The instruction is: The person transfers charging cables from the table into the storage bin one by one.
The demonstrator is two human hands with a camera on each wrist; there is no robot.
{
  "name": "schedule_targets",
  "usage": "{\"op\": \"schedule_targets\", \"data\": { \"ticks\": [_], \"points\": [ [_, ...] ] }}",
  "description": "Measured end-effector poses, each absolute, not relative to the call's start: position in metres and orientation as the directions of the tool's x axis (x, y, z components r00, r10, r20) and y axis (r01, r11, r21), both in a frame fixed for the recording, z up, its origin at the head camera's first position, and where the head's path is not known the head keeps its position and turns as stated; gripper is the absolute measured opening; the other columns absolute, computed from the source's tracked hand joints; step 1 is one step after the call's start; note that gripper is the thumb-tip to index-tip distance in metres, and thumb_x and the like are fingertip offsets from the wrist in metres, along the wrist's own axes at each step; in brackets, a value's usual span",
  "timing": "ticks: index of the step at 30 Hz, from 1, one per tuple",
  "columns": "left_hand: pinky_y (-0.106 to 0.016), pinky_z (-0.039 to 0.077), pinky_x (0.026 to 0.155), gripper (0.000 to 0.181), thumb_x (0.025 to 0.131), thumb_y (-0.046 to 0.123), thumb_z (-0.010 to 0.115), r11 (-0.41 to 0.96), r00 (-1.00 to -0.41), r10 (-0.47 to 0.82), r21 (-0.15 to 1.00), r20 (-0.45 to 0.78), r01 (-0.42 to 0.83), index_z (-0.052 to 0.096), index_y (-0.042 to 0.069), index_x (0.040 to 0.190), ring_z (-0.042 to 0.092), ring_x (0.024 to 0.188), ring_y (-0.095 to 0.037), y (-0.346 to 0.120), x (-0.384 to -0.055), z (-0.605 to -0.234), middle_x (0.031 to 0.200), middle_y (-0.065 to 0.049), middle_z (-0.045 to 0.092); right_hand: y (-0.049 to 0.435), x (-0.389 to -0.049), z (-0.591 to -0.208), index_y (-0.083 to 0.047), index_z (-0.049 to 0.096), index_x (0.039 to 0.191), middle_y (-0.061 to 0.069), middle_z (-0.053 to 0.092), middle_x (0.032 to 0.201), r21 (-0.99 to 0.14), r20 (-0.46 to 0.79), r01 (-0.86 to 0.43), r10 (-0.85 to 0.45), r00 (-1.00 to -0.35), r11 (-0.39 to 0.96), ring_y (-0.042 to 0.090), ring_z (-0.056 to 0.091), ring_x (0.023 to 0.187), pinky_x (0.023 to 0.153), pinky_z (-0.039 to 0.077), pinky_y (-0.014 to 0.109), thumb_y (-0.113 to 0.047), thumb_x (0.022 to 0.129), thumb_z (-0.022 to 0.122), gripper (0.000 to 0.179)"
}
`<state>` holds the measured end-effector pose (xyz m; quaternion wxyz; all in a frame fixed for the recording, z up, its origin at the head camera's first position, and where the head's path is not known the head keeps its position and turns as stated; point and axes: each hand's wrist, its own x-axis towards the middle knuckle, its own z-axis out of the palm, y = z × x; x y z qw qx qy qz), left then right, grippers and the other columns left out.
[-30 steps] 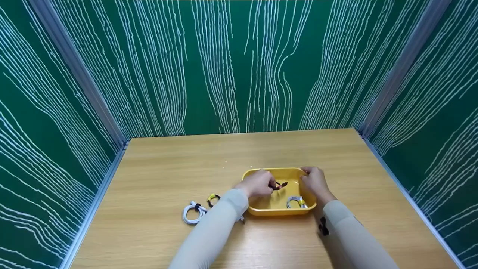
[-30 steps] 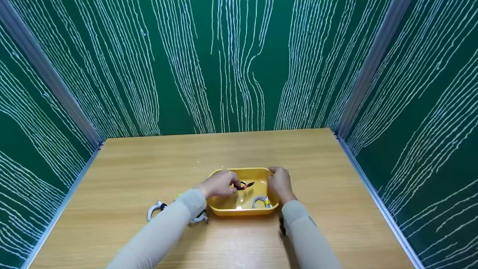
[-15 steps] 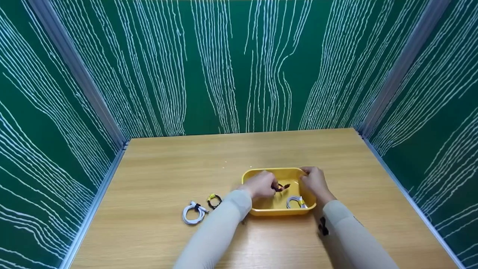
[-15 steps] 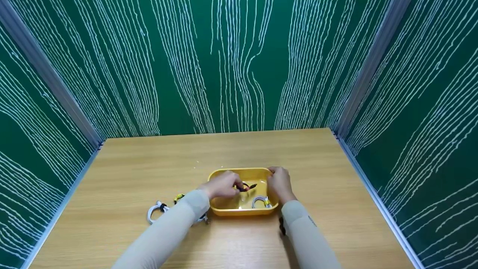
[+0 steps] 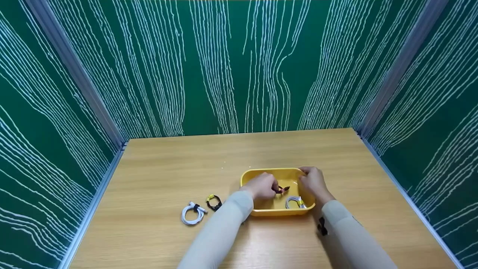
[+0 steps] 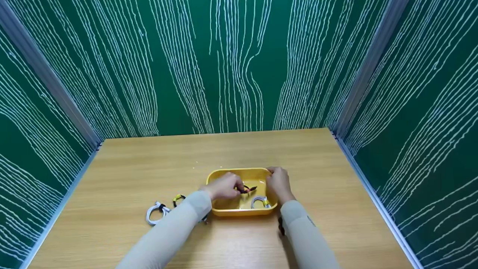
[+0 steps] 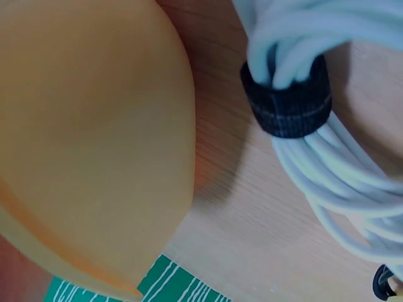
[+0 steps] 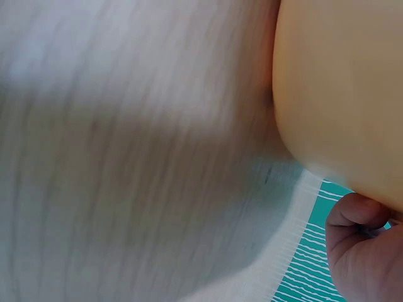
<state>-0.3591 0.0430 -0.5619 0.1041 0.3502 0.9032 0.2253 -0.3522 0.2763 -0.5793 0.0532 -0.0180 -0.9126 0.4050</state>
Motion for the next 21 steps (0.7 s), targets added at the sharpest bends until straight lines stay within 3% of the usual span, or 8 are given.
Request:
{"op": "schedule_targets", "data": {
  "ticks": [9, 17, 21],
  "points": [
    [-0.022, 0.038, 0.061, 0.019, 0.088, 0.001, 0.067, 0.694, -0.769, 0.634, 0.499, -0.082, 0.519, 0.076, 0.014, 0.079, 0.051, 0.071, -0.008, 0.043, -0.345, -0.544, 0.074, 0.009, 0.061, 0.275, -0.352, -0.578, 0.01, 0.077, 0.121, 0.031, 0.076, 0.12, -0.739, 0.1, -0.022, 0.077, -0.992, 0.673, 0.044, 0.073, 0.112, 0.1, 0.059, 0.055, 0.009, 0.095, 0.061, 0.03],
    [-0.021, 0.037, 0.06, 0.019, 0.091, 0.002, 0.069, 0.7, -0.77, 0.631, 0.499, -0.096, 0.511, 0.076, 0.015, 0.078, 0.05, 0.068, -0.008, 0.048, -0.346, -0.546, 0.073, 0.01, 0.06, 0.278, -0.352, -0.579, 0.009, 0.078, 0.117, 0.029, 0.078, 0.114, -0.745, 0.097, -0.026, 0.071, -0.993, 0.666, 0.039, 0.072, 0.105, 0.095, 0.059, 0.051, 0.01, 0.093, 0.061, 0.03],
    [-0.021, 0.04, 0.062, 0.014, 0.093, 0.004, 0.071, 0.702, -0.777, 0.622, 0.506, -0.095, 0.501, 0.083, 0.01, 0.087, 0.052, 0.07, -0.008, 0.049, -0.345, -0.547, 0.075, 0.008, 0.064, 0.277, -0.351, -0.579, 0.009, 0.077, 0.12, 0.03, 0.077, 0.117, -0.757, 0.068, -0.003, 0.075, -0.995, 0.654, 0.04, 0.071, 0.108, 0.097, 0.059, 0.052, 0.009, 0.094, 0.061, 0.03]
  ]
}}
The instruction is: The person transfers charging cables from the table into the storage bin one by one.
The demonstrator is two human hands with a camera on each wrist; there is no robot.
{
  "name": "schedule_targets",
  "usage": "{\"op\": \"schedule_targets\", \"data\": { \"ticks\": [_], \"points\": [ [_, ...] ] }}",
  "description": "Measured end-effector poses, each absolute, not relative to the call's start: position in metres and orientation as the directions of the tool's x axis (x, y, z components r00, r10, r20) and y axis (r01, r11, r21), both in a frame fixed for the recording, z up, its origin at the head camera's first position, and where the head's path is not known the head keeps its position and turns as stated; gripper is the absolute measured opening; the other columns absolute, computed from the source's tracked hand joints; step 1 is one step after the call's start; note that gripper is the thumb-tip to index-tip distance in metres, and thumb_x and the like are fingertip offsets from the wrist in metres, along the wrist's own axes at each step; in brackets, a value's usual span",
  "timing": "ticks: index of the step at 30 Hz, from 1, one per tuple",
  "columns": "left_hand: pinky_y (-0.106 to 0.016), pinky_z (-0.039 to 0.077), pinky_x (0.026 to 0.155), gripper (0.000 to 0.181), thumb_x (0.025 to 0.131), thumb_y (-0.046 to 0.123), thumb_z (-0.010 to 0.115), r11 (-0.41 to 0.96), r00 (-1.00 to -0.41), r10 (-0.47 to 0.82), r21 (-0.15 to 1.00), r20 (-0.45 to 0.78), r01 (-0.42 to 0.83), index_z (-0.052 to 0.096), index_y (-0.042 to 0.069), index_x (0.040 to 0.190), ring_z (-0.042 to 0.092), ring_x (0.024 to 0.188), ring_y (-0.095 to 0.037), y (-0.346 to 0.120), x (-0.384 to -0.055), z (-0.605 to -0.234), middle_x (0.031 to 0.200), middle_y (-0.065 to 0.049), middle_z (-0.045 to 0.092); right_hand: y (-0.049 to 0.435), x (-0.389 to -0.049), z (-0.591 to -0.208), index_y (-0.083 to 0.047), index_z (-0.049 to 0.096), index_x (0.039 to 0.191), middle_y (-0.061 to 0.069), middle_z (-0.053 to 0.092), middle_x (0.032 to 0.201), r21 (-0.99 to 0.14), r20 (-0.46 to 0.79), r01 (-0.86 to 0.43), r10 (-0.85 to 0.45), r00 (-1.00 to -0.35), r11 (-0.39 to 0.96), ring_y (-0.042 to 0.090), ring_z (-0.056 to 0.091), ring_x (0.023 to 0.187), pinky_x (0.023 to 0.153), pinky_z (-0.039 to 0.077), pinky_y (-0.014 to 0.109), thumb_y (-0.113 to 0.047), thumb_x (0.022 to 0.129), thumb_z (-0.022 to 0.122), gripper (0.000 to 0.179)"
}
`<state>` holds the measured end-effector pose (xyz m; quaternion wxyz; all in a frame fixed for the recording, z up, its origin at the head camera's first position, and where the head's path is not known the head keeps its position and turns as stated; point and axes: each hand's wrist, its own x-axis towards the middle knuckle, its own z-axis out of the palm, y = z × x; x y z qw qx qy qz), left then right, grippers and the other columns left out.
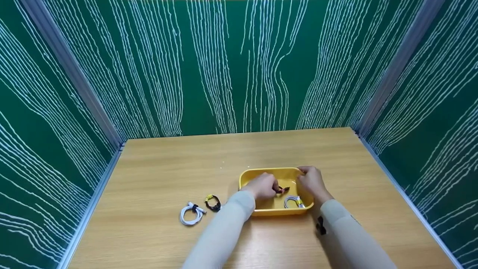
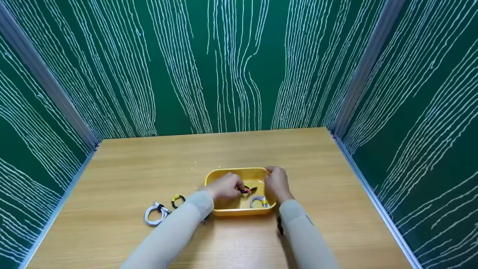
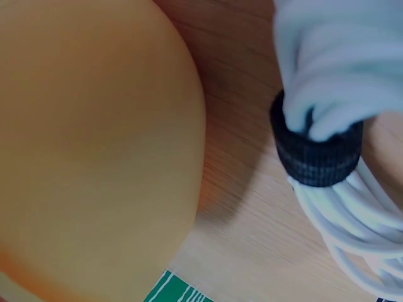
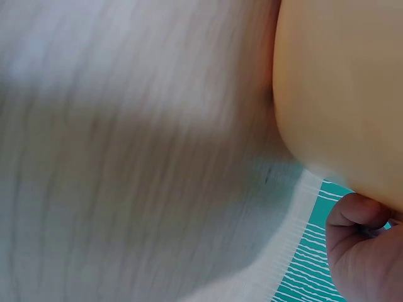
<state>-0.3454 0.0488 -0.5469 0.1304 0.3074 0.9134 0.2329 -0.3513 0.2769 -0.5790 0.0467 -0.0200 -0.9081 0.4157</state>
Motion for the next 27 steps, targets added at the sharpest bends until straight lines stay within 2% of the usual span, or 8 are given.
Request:
{"op": "schedule_targets", "data": {
  "ticks": [6, 9, 12, 15, 19, 20, 24, 27],
  "points": [
    [-0.022, 0.038, 0.061, 0.019, 0.09, 0.002, 0.069, 0.715, -0.788, 0.61, 0.49, -0.087, 0.499, 0.078, 0.014, 0.079, 0.048, 0.068, -0.007, 0.05, -0.349, -0.551, 0.076, 0.007, 0.066, 0.276, -0.351, -0.579, 0.01, 0.075, 0.124, 0.032, 0.075, 0.123, -0.761, 0.064, 0.002, 0.078, -0.995, 0.648, 0.045, 0.071, 0.115, 0.101, 0.059, 0.056, 0.009, 0.096, 0.061, 0.032],
    [-0.022, 0.035, 0.059, 0.024, 0.089, -0.002, 0.067, 0.711, -0.781, 0.621, 0.471, -0.07, 0.523, 0.073, 0.014, 0.073, 0.044, 0.066, -0.007, 0.051, -0.351, -0.554, 0.069, 0.009, 0.059, 0.276, -0.351, -0.58, 0.011, 0.076, 0.121, 0.031, 0.076, 0.121, -0.75, 0.102, -0.027, 0.076, -0.992, 0.661, 0.046, 0.072, 0.113, 0.099, 0.06, 0.055, 0.01, 0.093, 0.061, 0.032],
    [-0.022, 0.034, 0.06, 0.024, 0.092, -0.002, 0.066, 0.707, -0.772, 0.633, 0.449, -0.057, 0.547, 0.074, 0.011, 0.074, 0.044, 0.067, -0.008, 0.053, -0.352, -0.555, 0.067, 0.009, 0.055, 0.276, -0.352, -0.581, 0.011, 0.077, 0.118, 0.031, 0.077, 0.117, -0.737, 0.136, -0.052, 0.073, -0.988, 0.674, 0.045, 0.073, 0.11, 0.094, 0.061, 0.053, 0.01, 0.091, 0.061, 0.032],
    [-0.021, 0.043, 0.07, 0.02, 0.093, 0.0, 0.069, 0.717, -0.782, 0.621, 0.444, -0.057, 0.537, 0.083, 0.011, 0.084, 0.051, 0.077, -0.009, 0.055, -0.35, -0.554, 0.078, 0.007, 0.062, 0.276, -0.351, -0.581, 0.011, 0.078, 0.116, 0.031, 0.077, 0.115, -0.74, 0.143, -0.06, 0.071, -0.987, 0.67, 0.044, 0.074, 0.108, 0.091, 0.061, 0.052, 0.011, 0.09, 0.062, 0.03],
    [-0.024, 0.052, 0.093, 0.022, 0.09, 0.003, 0.072, 0.726, -0.794, 0.605, 0.449, -0.055, 0.522, 0.088, 0.017, 0.093, 0.059, 0.094, -0.008, 0.058, -0.351, -0.558, 0.096, 0.006, 0.071, 0.276, -0.351, -0.581, 0.012, 0.077, 0.115, 0.031, 0.078, 0.114, -0.745, 0.139, -0.053, 0.077, -0.987, 0.665, 0.043, 0.074, 0.106, 0.091, 0.061, 0.05, 0.011, 0.09, 0.063, 0.029],
    [-0.024, 0.054, 0.094, 0.023, 0.09, 0.004, 0.072, 0.725, -0.796, 0.603, 0.453, -0.056, 0.518, 0.089, 0.019, 0.094, 0.061, 0.095, -0.008, 0.059, -0.353, -0.562, 0.098, 0.006, 0.074, 0.275, -0.351, -0.581, 0.012, 0.077, 0.116, 0.031, 0.078, 0.114, -0.745, 0.135, -0.049, 0.078, -0.988, 0.666, 0.043, 0.073, 0.105, 0.09, 0.06, 0.049, 0.01, 0.09, 0.063, 0.029],
    [-0.022, 0.055, 0.079, 0.025, 0.091, 0.004, 0.073, 0.712, -0.801, 0.598, 0.481, -0.033, 0.512, 0.086, 0.023, 0.082, 0.064, 0.083, -0.007, 0.066, -0.364, -0.58, 0.087, 0.011, 0.077, 0.276, -0.351, -0.582, 0.011, 0.077, 0.117, 0.031, 0.078, 0.114, -0.745, 0.119, -0.036, 0.08, -0.99, 0.666, 0.042, 0.073, 0.104, 0.091, 0.06, 0.049, 0.01, 0.091, 0.062, 0.03],
    [-0.021, 0.044, 0.064, 0.032, 0.09, -0.001, 0.07, 0.709, -0.81, 0.586, 0.505, -0.032, 0.493, 0.074, 0.021, 0.066, 0.054, 0.071, -0.009, 0.07, -0.369, -0.589, 0.07, 0.011, 0.066, 0.275, -0.351, -0.582, 0.01, 0.077, 0.119, 0.031, 0.077, 0.117, -0.75, 0.102, -0.024, 0.08, -0.992, 0.662, 0.043, 0.073, 0.106, 0.093, 0.06, 0.051, 0.009, 0.092, 0.062, 0.031]
  ]
}}
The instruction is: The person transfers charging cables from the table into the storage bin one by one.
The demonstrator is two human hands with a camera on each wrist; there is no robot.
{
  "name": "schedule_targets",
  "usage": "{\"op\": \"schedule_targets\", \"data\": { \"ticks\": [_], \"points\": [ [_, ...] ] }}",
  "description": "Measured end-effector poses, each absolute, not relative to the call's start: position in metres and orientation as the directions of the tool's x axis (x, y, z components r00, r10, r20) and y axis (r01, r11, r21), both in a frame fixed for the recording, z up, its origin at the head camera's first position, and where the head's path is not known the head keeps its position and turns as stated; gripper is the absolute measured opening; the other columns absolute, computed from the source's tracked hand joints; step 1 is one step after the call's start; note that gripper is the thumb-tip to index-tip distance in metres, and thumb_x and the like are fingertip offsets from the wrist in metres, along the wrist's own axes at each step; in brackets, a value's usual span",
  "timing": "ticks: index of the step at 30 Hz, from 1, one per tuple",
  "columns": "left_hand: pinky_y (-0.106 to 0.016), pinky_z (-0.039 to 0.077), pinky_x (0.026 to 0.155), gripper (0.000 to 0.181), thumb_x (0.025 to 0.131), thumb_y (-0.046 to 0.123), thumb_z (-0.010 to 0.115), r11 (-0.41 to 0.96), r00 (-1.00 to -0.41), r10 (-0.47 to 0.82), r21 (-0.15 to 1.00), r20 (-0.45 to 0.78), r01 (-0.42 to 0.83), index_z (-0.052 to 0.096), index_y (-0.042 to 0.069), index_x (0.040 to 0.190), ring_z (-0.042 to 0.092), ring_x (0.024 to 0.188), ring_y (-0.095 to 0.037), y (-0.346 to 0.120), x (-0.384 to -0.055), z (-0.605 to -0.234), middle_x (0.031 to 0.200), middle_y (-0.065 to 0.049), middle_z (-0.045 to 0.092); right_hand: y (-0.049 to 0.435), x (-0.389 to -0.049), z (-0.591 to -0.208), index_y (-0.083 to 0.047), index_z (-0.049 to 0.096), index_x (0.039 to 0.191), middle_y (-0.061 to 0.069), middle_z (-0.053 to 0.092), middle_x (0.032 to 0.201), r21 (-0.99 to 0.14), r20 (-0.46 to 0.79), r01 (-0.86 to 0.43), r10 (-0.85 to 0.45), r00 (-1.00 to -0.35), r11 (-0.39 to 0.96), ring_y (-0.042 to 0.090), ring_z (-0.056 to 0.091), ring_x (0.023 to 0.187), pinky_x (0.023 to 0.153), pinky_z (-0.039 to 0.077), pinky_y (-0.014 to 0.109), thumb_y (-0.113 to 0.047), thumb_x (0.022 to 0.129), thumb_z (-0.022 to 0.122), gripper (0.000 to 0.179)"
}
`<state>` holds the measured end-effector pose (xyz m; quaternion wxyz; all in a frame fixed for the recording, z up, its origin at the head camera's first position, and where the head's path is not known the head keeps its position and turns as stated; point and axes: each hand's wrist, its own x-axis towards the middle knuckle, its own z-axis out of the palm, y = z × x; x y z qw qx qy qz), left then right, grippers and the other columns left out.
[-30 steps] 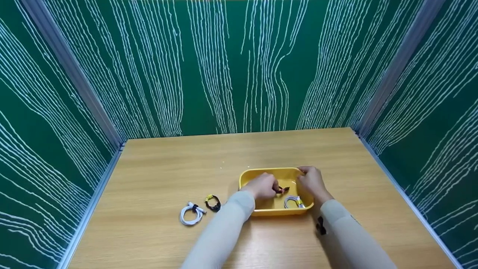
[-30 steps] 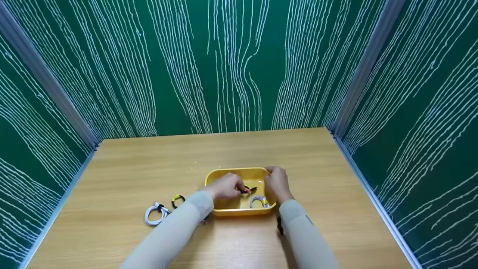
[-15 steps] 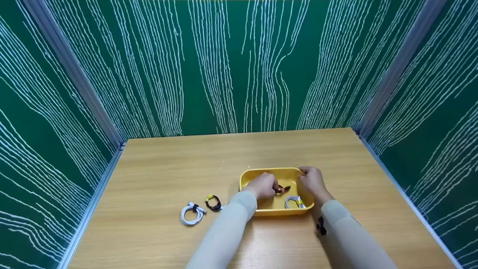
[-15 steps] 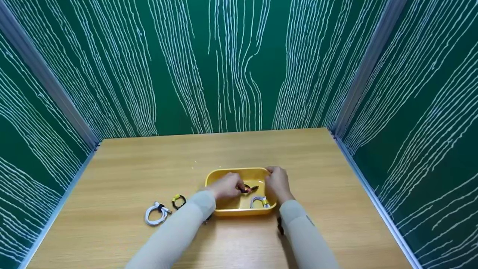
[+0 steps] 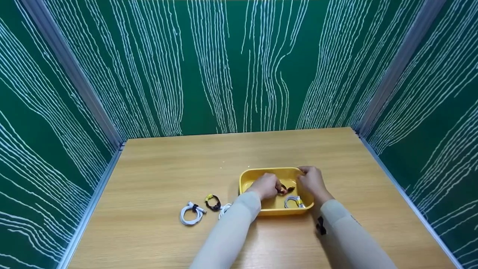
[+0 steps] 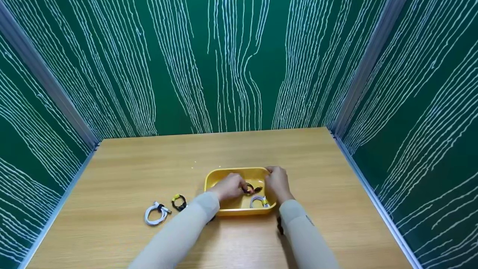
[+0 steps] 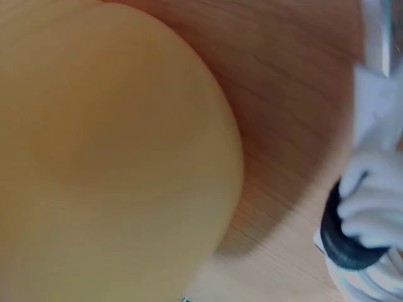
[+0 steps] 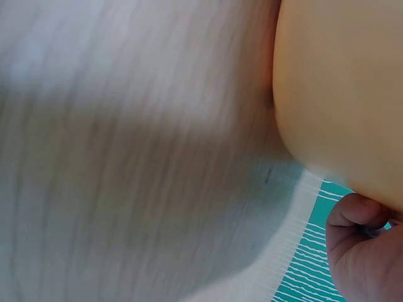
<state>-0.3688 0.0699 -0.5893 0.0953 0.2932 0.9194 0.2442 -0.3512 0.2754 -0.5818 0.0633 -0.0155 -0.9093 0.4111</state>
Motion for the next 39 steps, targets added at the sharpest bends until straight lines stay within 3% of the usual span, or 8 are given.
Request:
{"op": "schedule_targets", "data": {
  "ticks": [4, 10, 15, 18, 24, 28, 34, 39],
  "points": [
    [-0.024, 0.035, 0.06, 0.037, 0.087, -0.004, 0.068, 0.718, -0.83, 0.557, 0.516, -0.022, 0.468, 0.063, 0.02, 0.059, 0.047, 0.067, -0.012, 0.075, -0.373, -0.599, 0.063, 0.009, 0.055, 0.276, -0.351, -0.581, 0.009, 0.077, 0.122, 0.032, 0.076, 0.12, -0.758, 0.083, -0.008, 0.084, -0.993, 0.653, 0.043, 0.072, 0.109, 0.095, 0.06, 0.051, 0.008, 0.094, 0.062, 0.032],
    [-0.022, 0.048, 0.069, 0.027, 0.085, -0.003, 0.071, 0.728, -0.873, 0.487, 0.568, -0.033, 0.384, 0.081, 0.021, 0.076, 0.057, 0.075, -0.008, 0.082, -0.376, -0.611, 0.08, 0.012, 0.072, 0.276, -0.351, -0.582, 0.008, 0.077, 0.122, 0.031, 0.076, 0.121, -0.757, 0.09, -0.016, 0.08, -0.993, 0.653, 0.044, 0.072, 0.11, 0.095, 0.06, 0.052, 0.007, 0.094, 0.062, 0.032],
    [-0.02, 0.049, 0.07, 0.025, 0.086, -0.001, 0.072, 0.726, -0.888, 0.46, 0.58, -0.011, 0.37, 0.081, 0.022, 0.081, 0.06, 0.077, -0.005, 0.086, -0.379, -0.621, 0.084, 0.014, 0.073, 0.275, -0.351, -0.582, 0.009, 0.076, 0.123, 0.032, 0.075, 0.124, -0.752, 0.097, -0.017, 0.085, -0.992, 0.659, 0.048, 0.072, 0.116, 0.098, 0.06, 0.056, 0.009, 0.095, 0.063, 0.031],
    [-0.019, 0.051, 0.072, 0.024, 0.086, 0.0, 0.071, 0.716, -0.88, 0.475, 0.573, 0.017, 0.398, 0.082, 0.021, 0.082, 0.063, 0.079, -0.006, 0.088, -0.379, -0.624, 0.084, 0.013, 0.075, 0.275, -0.351, -0.581, 0.01, 0.076, 0.122, 0.033, 0.075, 0.122, -0.754, 0.093, -0.012, 0.089, -0.992, 0.657, 0.047, 0.072, 0.113, 0.094, 0.061, 0.051, 0.009, 0.094, 0.062, 0.032],
    [-0.018, 0.056, 0.086, 0.032, 0.084, -0.003, 0.069, 0.694, -0.872, 0.489, 0.588, 0.037, 0.414, 0.087, 0.019, 0.098, 0.07, 0.092, -0.004, 0.091, -0.379, -0.626, 0.099, 0.01, 0.082, 0.275, -0.351, -0.58, 0.009, 0.077, 0.122, 0.03, 0.076, 0.118, -0.769, 0.066, 0.019, 0.108, -0.992, 0.639, 0.035, 0.071, 0.1, 0.079, 0.057, 0.033, 0.008, 0.095, 0.06, 0.032],
    [-0.019, 0.054, 0.08, 0.034, 0.083, -0.006, 0.07, 0.68, -0.867, 0.498, 0.619, 0.003, 0.393, 0.087, 0.018, 0.101, 0.064, 0.083, -0.005, 0.089, -0.369, -0.608, 0.096, 0.008, 0.082, 0.276, -0.35, -0.58, 0.008, 0.078, 0.119, 0.029, 0.077, 0.114, -0.767, 0.075, 0.011, 0.106, -0.991, 0.641, 0.033, 0.069, 0.095, 0.075, 0.053, 0.028, 0.008, 0.093, 0.06, 0.032],
    [-0.023, 0.048, 0.069, 0.028, 0.086, -0.005, 0.071, 0.628, -0.846, 0.533, 0.668, 0.005, 0.399, 0.085, 0.015, 0.099, 0.058, 0.076, -0.008, 0.084, -0.361, -0.593, 0.086, 0.006, 0.078, 0.276, -0.351, -0.58, 0.007, 0.078, 0.12, 0.029, 0.077, 0.116, -0.754, 0.081, 0.011, 0.109, -0.991, 0.657, 0.035, 0.069, 0.099, 0.082, 0.054, 0.034, 0.006, 0.092, 0.06, 0.033],
    [-0.02, 0.051, 0.078, 0.032, 0.087, -0.008, 0.07, 0.611, -0.839, 0.543, 0.705, -0.043, 0.36, 0.083, 0.006, 0.113, 0.061, 0.084, -0.008, 0.079, -0.346, -0.57, 0.106, -0.006, 0.083, 0.276, -0.352, -0.582, 0.007, 0.079, 0.117, 0.027, 0.078, 0.112, -0.755, 0.09, 0.001, 0.105, -0.99, 0.656, 0.034, 0.069, 0.096, 0.078, 0.053, 0.031, 0.008, 0.092, 0.06, 0.031]
  ]
}}
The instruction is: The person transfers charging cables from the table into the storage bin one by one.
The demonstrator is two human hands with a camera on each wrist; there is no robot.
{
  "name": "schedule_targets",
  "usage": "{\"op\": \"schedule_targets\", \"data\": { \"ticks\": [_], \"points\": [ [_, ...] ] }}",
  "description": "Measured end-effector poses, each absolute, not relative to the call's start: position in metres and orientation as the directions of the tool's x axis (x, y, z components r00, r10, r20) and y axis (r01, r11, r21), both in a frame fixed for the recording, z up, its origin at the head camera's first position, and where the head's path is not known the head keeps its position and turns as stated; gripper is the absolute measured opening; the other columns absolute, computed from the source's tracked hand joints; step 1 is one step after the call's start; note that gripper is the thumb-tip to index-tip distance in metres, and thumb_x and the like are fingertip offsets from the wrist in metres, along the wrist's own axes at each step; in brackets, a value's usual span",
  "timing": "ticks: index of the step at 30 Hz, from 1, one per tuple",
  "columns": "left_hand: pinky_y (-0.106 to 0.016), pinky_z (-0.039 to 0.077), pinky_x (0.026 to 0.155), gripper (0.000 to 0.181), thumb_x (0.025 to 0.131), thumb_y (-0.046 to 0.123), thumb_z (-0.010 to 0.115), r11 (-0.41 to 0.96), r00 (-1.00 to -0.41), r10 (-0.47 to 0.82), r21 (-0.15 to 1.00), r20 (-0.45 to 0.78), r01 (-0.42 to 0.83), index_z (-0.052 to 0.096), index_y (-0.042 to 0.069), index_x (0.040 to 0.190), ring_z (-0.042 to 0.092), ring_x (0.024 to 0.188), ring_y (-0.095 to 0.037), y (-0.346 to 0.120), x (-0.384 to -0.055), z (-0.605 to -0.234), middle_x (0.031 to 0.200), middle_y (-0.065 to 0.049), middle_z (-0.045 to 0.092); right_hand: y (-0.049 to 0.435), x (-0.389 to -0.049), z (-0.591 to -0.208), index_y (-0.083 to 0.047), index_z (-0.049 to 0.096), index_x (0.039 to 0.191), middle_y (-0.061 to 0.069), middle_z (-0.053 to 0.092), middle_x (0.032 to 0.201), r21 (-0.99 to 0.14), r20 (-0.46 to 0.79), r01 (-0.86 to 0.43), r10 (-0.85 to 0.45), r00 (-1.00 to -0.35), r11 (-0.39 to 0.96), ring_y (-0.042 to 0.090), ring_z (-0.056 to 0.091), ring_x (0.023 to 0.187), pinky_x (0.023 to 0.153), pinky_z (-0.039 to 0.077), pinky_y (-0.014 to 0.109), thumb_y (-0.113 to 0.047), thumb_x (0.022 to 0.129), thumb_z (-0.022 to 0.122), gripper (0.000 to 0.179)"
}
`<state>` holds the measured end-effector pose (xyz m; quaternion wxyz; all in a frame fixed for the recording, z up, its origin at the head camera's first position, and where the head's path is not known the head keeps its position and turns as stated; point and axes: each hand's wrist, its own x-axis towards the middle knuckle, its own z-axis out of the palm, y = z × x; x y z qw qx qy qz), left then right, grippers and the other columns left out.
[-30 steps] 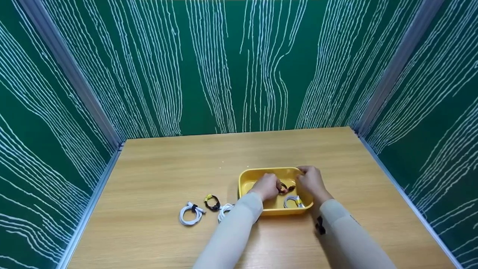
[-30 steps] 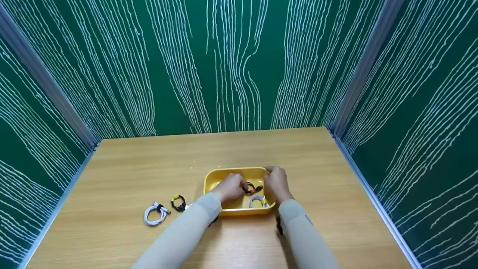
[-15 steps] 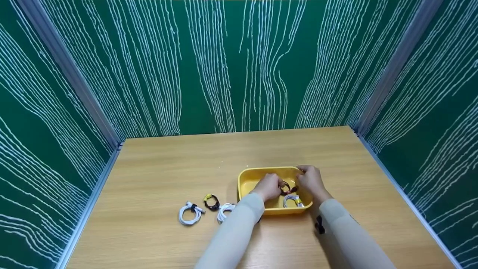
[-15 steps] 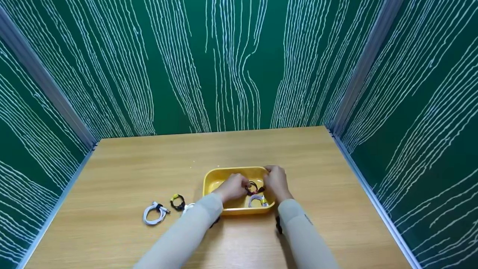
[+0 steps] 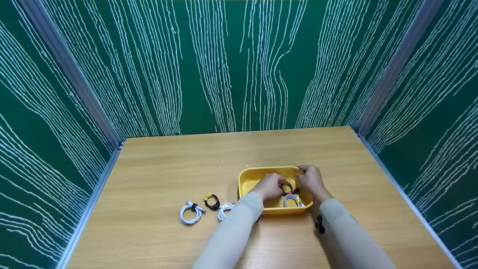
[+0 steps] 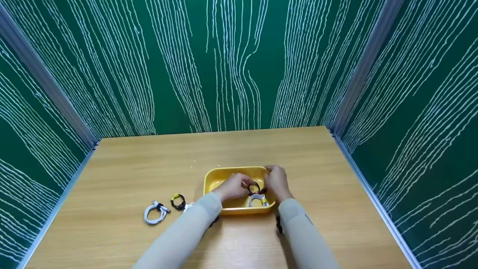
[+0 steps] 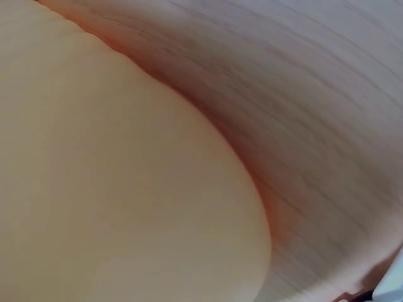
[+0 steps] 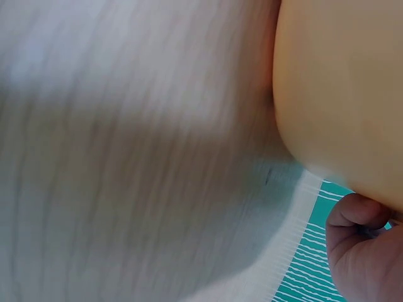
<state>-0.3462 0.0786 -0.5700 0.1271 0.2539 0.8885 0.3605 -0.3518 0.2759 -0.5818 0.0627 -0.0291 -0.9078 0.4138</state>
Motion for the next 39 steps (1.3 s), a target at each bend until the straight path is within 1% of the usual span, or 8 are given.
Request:
{"op": "schedule_targets", "data": {
  "ticks": [3, 7, 10, 14, 16, 23, 30, 39],
  "points": [
    [-0.021, 0.049, 0.077, 0.034, 0.086, -0.007, 0.07, 0.616, -0.837, 0.545, 0.703, -0.053, 0.356, 0.081, 0.005, 0.115, 0.06, 0.083, -0.008, 0.077, -0.344, -0.569, 0.104, -0.004, 0.083, 0.276, -0.352, -0.583, 0.009, 0.078, 0.115, 0.028, 0.078, 0.11, -0.754, 0.114, -0.024, 0.094, -0.989, 0.656, 0.033, 0.069, 0.094, 0.077, 0.054, 0.029, 0.009, 0.091, 0.062, 0.029],
    [-0.024, 0.049, 0.074, 0.03, 0.085, -0.005, 0.071, 0.616, -0.836, 0.546, 0.704, -0.058, 0.353, 0.08, 0.005, 0.112, 0.057, 0.079, -0.008, 0.074, -0.343, -0.569, 0.093, 0.001, 0.078, 0.275, -0.352, -0.583, 0.011, 0.078, 0.116, 0.029, 0.078, 0.11, -0.751, 0.124, -0.033, 0.092, -0.988, 0.66, 0.033, 0.07, 0.095, 0.079, 0.056, 0.032, 0.008, 0.092, 0.064, 0.027],
    [-0.025, 0.054, 0.08, 0.03, 0.087, -0.002, 0.073, 0.616, -0.837, 0.543, 0.71, -0.068, 0.342, 0.08, 0.006, 0.115, 0.063, 0.086, -0.01, 0.072, -0.341, -0.568, 0.101, 0.0, 0.08, 0.275, -0.352, -0.583, 0.011, 0.077, 0.118, 0.029, 0.078, 0.114, -0.751, 0.105, -0.015, 0.098, -0.99, 0.66, 0.033, 0.07, 0.098, 0.083, 0.058, 0.035, 0.007, 0.094, 0.063, 0.028],
    [-0.027, 0.057, 0.098, 0.034, 0.093, 0.002, 0.076, 0.633, -0.838, 0.538, 0.698, -0.087, 0.335, 0.079, 0.008, 0.125, 0.07, 0.109, -0.012, 0.069, -0.338, -0.566, 0.127, -0.006, 0.08, 0.274, -0.351, -0.581, 0.011, 0.076, 0.12, 0.031, 0.077, 0.116, -0.752, 0.093, -0.008, 0.094, -0.991, 0.659, 0.034, 0.071, 0.101, 0.086, 0.06, 0.039, 0.007, 0.095, 0.063, 0.029],
    [-0.029, 0.057, 0.104, 0.035, 0.094, 0.004, 0.077, 0.643, -0.84, 0.535, 0.69, -0.094, 0.332, 0.078, 0.009, 0.129, 0.07, 0.118, -0.014, 0.068, -0.337, -0.565, 0.132, -0.006, 0.078, 0.275, -0.35, -0.58, 0.012, 0.076, 0.121, 0.032, 0.076, 0.117, -0.753, 0.096, -0.013, 0.089, -0.991, 0.658, 0.036, 0.071, 0.101, 0.086, 0.06, 0.041, 0.007, 0.095, 0.063, 0.029],
    [-0.029, 0.055, 0.108, 0.038, 0.096, 0.007, 0.076, 0.641, -0.826, 0.555, 0.683, -0.096, 0.351, 0.076, 0.01, 0.134, 0.07, 0.128, -0.019, 0.063, -0.333, -0.558, 0.137, -0.006, 0.076, 0.275, -0.351, -0.58, 0.011, 0.076, 0.122, 0.032, 0.076, 0.119, -0.763, 0.072, 0.011, 0.101, -0.992, 0.646, 0.037, 0.071, 0.102, 0.086, 0.06, 0.039, 0.008, 0.096, 0.062, 0.03],
    [-0.032, 0.054, 0.113, 0.036, 0.096, 0.007, 0.076, 0.632, -0.808, 0.584, 0.664, -0.071, 0.399, 0.076, 0.007, 0.132, 0.068, 0.133, -0.02, 0.057, -0.329, -0.55, 0.138, -0.007, 0.076, 0.276, -0.351, -0.581, 0.012, 0.075, 0.123, 0.033, 0.075, 0.121, -0.754, 0.093, -0.009, 0.094, -0.991, 0.657, 0.042, 0.072, 0.109, 0.094, 0.061, 0.047, 0.008, 0.095, 0.061, 0.031],
    [-0.031, 0.05, 0.117, 0.041, 0.097, 0.008, 0.076, 0.645, -0.79, 0.608, 0.627, -0.075, 0.437, 0.074, 0.009, 0.138, 0.065, 0.137, -0.019, 0.056, -0.327, -0.545, 0.142, -0.003, 0.074, 0.275, -0.351, -0.579, 0.01, 0.078, 0.119, 0.029, 0.078, 0.114, -0.769, 0.099, -0.016, 0.094, -0.991, 0.639, 0.031, 0.07, 0.095, 0.072, 0.052, 0.023, 0.009, 0.093, 0.06, 0.031]
  ]
}}
